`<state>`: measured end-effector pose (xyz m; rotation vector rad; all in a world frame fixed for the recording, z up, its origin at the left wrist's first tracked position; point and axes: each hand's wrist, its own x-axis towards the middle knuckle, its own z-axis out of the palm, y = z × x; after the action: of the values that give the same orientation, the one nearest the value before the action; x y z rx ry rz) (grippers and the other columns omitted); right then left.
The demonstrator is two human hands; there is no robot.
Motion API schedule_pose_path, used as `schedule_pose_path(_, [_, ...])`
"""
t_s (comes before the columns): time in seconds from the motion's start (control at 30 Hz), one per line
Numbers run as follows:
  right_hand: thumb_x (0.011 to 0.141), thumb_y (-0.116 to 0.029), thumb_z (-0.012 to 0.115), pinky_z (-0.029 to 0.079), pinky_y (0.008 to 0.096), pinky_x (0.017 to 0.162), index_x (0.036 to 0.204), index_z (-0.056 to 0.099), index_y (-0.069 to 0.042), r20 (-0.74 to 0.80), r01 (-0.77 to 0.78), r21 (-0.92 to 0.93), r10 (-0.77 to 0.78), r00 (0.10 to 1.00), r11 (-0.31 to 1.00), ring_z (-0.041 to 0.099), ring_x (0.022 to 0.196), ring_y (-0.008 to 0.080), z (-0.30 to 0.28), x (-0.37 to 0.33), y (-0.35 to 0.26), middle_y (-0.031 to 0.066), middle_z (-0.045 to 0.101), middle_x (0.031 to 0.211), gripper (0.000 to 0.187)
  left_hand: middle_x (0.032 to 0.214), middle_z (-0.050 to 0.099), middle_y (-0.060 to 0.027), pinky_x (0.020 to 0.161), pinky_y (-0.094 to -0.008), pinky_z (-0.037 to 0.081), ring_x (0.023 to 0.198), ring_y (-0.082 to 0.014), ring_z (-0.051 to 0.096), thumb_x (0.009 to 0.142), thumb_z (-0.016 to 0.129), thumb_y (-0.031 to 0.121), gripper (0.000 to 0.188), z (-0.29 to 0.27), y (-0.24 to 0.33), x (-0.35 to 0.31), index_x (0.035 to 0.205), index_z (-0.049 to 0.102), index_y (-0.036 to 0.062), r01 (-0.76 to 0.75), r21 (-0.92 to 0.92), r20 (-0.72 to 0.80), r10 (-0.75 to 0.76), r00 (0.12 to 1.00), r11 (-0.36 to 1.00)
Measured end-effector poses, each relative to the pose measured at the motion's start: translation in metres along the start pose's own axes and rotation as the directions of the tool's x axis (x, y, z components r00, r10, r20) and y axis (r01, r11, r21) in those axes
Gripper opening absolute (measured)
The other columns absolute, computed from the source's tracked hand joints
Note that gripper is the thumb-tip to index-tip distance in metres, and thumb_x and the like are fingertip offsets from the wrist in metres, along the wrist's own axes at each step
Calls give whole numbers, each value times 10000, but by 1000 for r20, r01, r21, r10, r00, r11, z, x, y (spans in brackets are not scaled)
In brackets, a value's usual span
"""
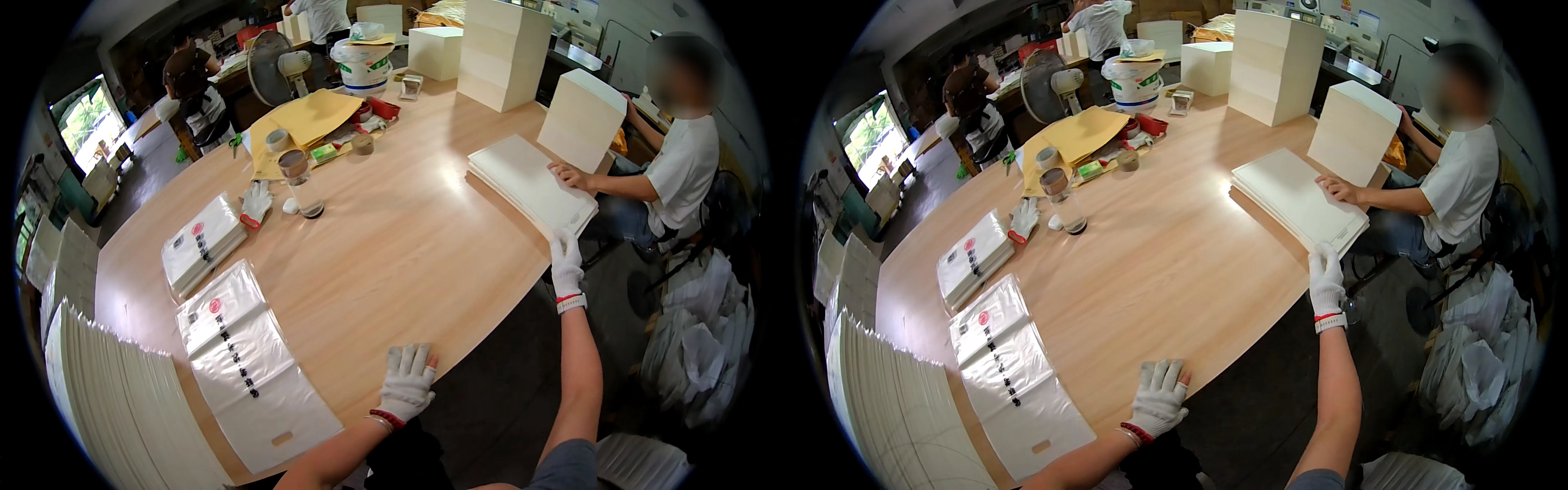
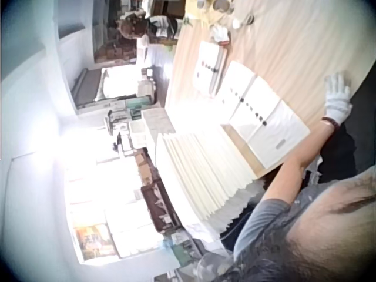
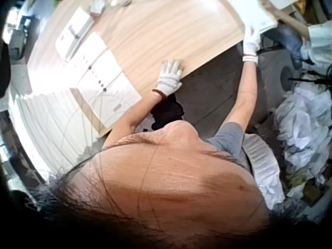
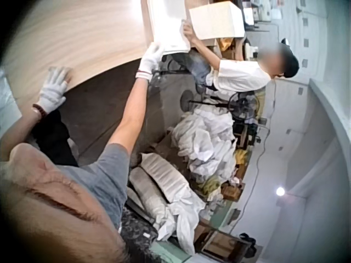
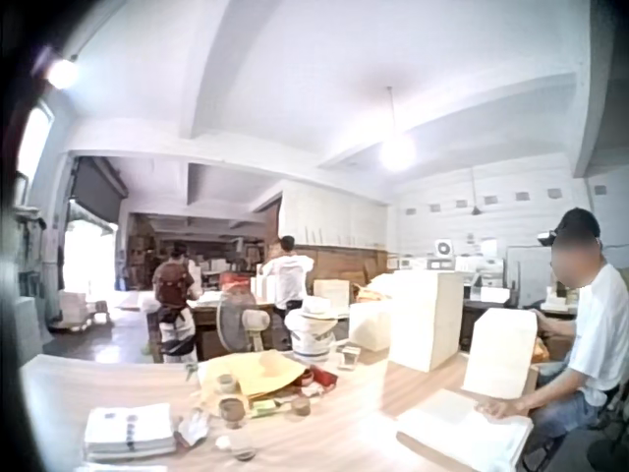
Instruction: The person repeatedly takes stacks of white paper documents, places them into clear plastic sleeves, and stacks the packaged items on the table. The person wears white gloves and works at a large wooden table in a workshop setting.
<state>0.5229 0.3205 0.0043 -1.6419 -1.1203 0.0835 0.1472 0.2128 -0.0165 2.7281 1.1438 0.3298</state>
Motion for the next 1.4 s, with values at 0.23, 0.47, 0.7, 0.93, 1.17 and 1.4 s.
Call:
schedule_pose_path(0.23, [877,-206,568,444,310,848,1154,516,-9,256,-60,103,32,966,993,568,962,186,18,5,-22,101,598,1055,344,1243,441,-161,971,-491,336,1143,-377,418,622,753,328,618,13,-10,-8,1123,537,36,14,-301,-234,-88,968,953])
schedule_pose_path(0.47, [846,-336,567,441,393,854,1185,489,-106,528,418,-368,-183,829,830,550,988,318,73,9,-50,161,567,1063,417,1317,379,-213,988,-490,344,1182,-443,379,682,724,335,757,35,-20,-21,1281,400,2,128,-505,-352,-339,873,853])
schedule_pose_path(0.7, [817,-467,508,435,440,848,1138,517,-90,226,219,-581,-104,969,784,526,1047,361,126,35,-32,206,547,1147,495,1334,338,-259,1011,-492,312,1210,-472,343,736,692,322,793,33,-25,-23,1336,312,-32,69,-609,-374,-363,854,790])
schedule_pose_path(0.93, [826,-596,335,461,464,750,926,611,-62,339,90,-691,212,917,717,592,894,380,132,20,-45,226,620,928,609,1331,347,-260,1007,-473,322,1204,-437,372,764,670,296,771,32,-26,-28,1341,286,-41,125,-634,-279,-376,883,763])
schedule_pose_path(1.17, [831,-611,369,466,468,766,958,597,-65,386,82,-690,270,882,719,588,923,389,139,-33,-86,216,623,957,606,1308,385,-230,977,-419,368,1186,-377,417,781,653,247,685,28,-21,-51,1323,326,-13,110,-710,-361,-494,791,695])
schedule_pose_path(1.4, [842,-617,376,476,484,760,1006,566,-49,421,135,-631,191,887,764,594,934,386,151,-83,-92,219,623,982,622,969,577,-121,803,-407,454,939,-316,544,693,708,186,339,-4,-31,-209,995,605,70,436,-440,-356,-598,718,785])
